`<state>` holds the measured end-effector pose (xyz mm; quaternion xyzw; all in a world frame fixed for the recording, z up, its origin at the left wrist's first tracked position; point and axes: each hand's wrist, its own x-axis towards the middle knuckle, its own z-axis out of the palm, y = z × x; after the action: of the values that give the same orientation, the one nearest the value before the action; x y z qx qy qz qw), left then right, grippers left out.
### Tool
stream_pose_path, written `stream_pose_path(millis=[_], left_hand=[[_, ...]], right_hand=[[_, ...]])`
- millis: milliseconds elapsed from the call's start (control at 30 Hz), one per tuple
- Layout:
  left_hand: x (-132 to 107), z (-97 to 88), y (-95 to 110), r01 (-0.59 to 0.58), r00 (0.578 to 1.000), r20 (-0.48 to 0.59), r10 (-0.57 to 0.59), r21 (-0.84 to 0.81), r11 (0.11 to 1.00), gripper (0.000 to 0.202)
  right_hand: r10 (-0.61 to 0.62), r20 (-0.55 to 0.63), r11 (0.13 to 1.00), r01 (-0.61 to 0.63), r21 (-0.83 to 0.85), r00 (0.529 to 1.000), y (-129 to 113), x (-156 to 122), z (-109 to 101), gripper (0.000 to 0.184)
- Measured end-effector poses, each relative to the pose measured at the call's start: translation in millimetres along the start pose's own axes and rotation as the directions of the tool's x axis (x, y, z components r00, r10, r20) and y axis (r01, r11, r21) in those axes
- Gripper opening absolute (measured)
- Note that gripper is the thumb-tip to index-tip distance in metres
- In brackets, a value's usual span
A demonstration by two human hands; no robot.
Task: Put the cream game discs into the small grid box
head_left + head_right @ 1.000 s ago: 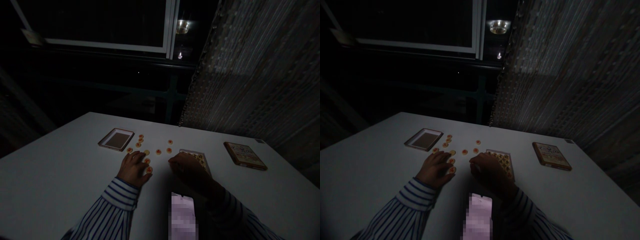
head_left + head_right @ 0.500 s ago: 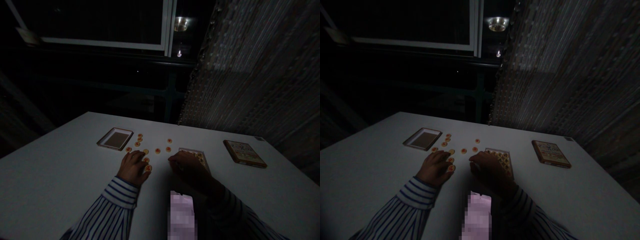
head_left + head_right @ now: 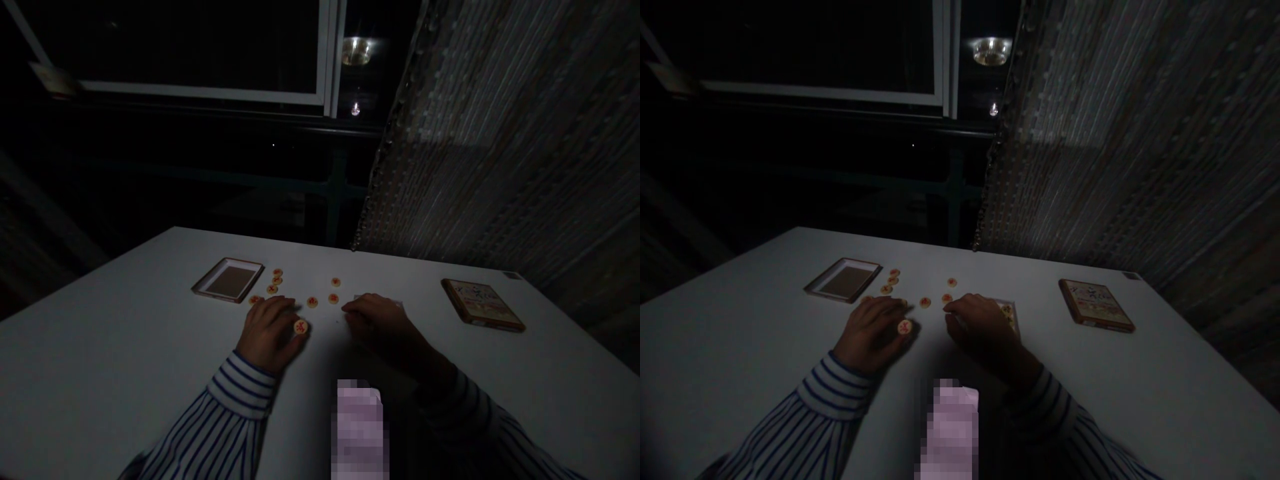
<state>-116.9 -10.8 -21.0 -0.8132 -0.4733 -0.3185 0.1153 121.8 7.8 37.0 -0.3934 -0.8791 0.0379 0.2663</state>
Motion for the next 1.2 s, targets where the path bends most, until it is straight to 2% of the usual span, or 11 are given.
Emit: stream_pose_path(millis=[133, 233, 633, 900, 1067, 1200], left_hand=[[8.3, -5.1, 11.7, -0.013, 0.999, -0.048, 0.013, -0.008, 1.0, 0.026], [15.2, -8.5, 21.3, -0.026, 0.999, -0.039, 0.025, -0.023, 0.999, 0.026], [45.9, -13.0, 55.7, -0.015, 1.0, -0.023, 0.012, -0.125, 0.992, 0.024], [65.8, -1.6, 74.8, -0.021, 0.999, -0.028, 0.016, -0.17, 0.985, 0.022], [73.8, 7.0, 84.0, -0.043, 0.999, -0.016, 0.04, -0.189, 0.981, 0.022], [78.6, 15.6, 89.6, -0.068, 0.997, -0.045, 0.06, -0.222, 0.973, 0.023]], right_hand=[[0.072, 0.003, 0.997, -0.072, 0.021, 0.997, -1.6, -1.9, -13.1, 0.019], [0.086, -0.001, 0.995, -0.086, 0.059, 0.996, 1.1, -7.0, -19.7, 0.019], [0.2, -0.149, 0.965, -0.168, 0.201, 0.968, 14.0, -39.0, -27.8, 0.017], [0.325, -0.273, 0.937, -0.269, 0.224, 0.905, 28.4, -57.9, -27.5, 0.02], [0.339, -0.306, 0.933, -0.278, 0.227, 0.89, 31.0, -62.5, -26.4, 0.019], [0.347, -0.319, 0.931, -0.285, 0.227, 0.882, 33.7, -65.5, -24.4, 0.018]])
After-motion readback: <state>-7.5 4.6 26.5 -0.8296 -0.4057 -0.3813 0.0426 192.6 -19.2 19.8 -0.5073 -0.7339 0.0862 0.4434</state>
